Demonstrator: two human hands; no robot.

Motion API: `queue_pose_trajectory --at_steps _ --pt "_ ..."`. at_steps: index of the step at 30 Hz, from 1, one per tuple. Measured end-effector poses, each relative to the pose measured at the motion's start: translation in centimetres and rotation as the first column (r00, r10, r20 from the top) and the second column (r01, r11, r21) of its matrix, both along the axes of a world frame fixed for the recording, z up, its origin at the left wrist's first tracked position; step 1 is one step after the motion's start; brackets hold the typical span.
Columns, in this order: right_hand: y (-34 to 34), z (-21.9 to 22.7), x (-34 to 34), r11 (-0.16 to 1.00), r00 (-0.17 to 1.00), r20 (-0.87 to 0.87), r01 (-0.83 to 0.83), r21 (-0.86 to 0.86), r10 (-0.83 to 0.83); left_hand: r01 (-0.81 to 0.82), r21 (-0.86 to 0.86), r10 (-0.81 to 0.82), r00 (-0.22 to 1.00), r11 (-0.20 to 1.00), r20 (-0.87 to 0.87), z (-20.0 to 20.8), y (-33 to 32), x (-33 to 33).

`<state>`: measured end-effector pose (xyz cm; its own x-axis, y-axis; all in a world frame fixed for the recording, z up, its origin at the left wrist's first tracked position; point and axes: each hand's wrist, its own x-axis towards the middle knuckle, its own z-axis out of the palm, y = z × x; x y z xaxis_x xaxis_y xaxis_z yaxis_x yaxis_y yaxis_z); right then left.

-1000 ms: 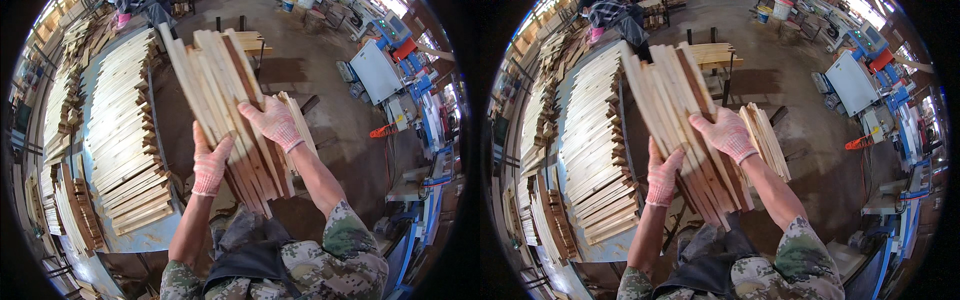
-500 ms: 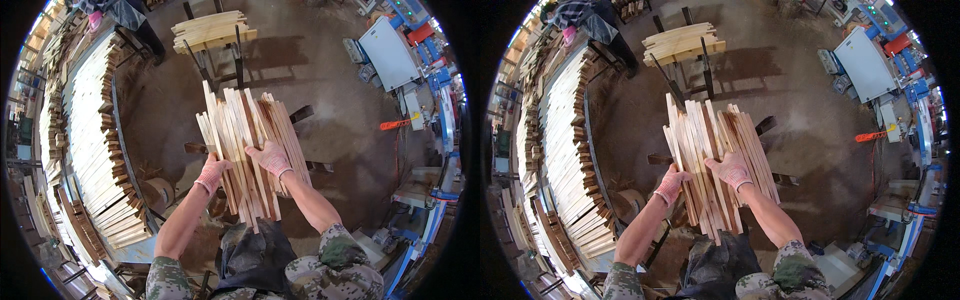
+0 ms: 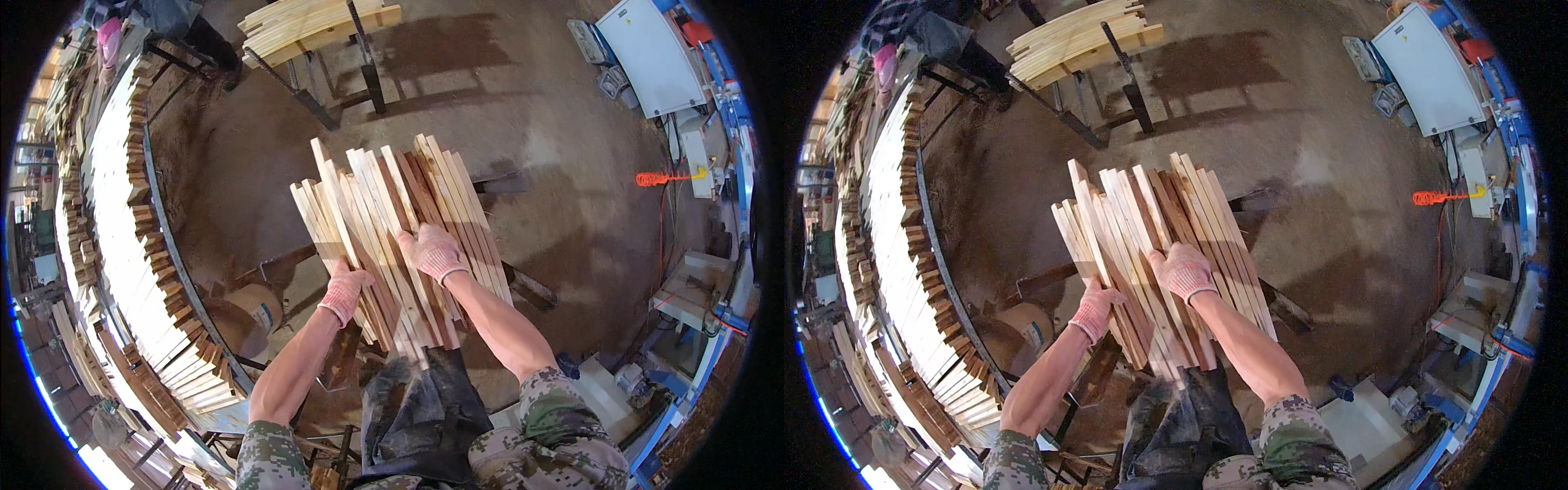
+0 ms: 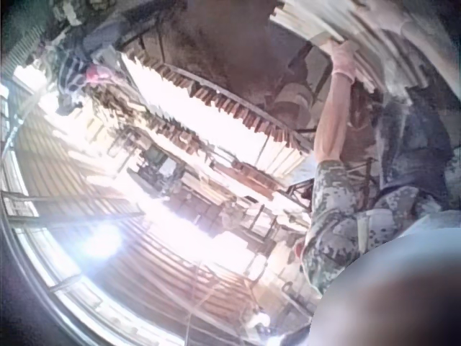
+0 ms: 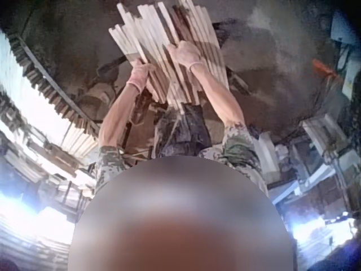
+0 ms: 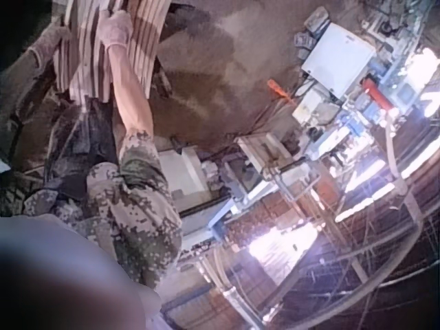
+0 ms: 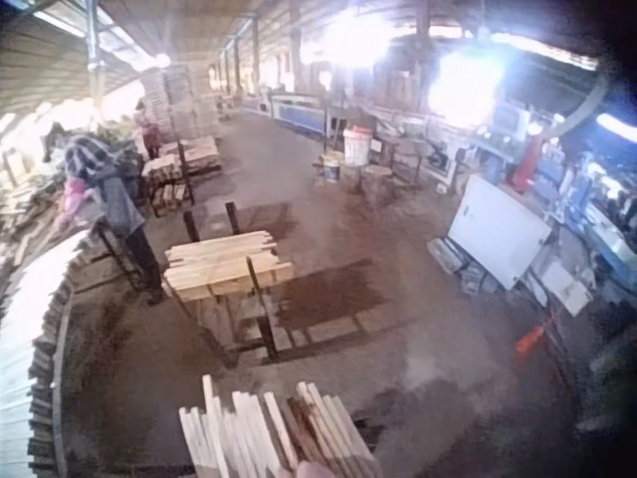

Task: The person picks up stacks of wooden planks from a metal table and places them onto a conveyor belt. The person repeats this process, moving multiple batches of wood from the table to the conveyor belt throughout the video.

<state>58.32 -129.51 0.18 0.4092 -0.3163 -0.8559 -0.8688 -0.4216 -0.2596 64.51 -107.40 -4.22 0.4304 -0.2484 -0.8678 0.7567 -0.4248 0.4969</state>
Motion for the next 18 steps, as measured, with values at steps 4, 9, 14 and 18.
queue_pose_trajectory --at_steps 4,9,14,18 --pt "-0.3 -1.3 -1.0 0.971 0.984 0.111 -0.11 -0.212 0.136 0.099 0.064 -0.096 0.994 0.993 -0.051 -1.2 -0.9 -0.8" --pt "1.2 -1.0 -7.0 0.991 0.946 0.322 0.064 -0.115 -0.024 0.584 0.221 -0.56 0.812 0.781 -0.167 -5.6 -0.7 0.5" --pt "4.1 -1.0 -13.9 0.961 0.892 0.374 0.185 0.207 -0.253 0.78 0.211 -0.73 0.625 0.589 -0.277 -8.9 -0.8 2.4" --pt "7.1 -4.4 -19.9 0.834 0.852 0.169 0.411 0.368 -0.495 0.72 0.267 -0.707 0.688 0.64 -0.161 -8.3 -0.6 1.5"
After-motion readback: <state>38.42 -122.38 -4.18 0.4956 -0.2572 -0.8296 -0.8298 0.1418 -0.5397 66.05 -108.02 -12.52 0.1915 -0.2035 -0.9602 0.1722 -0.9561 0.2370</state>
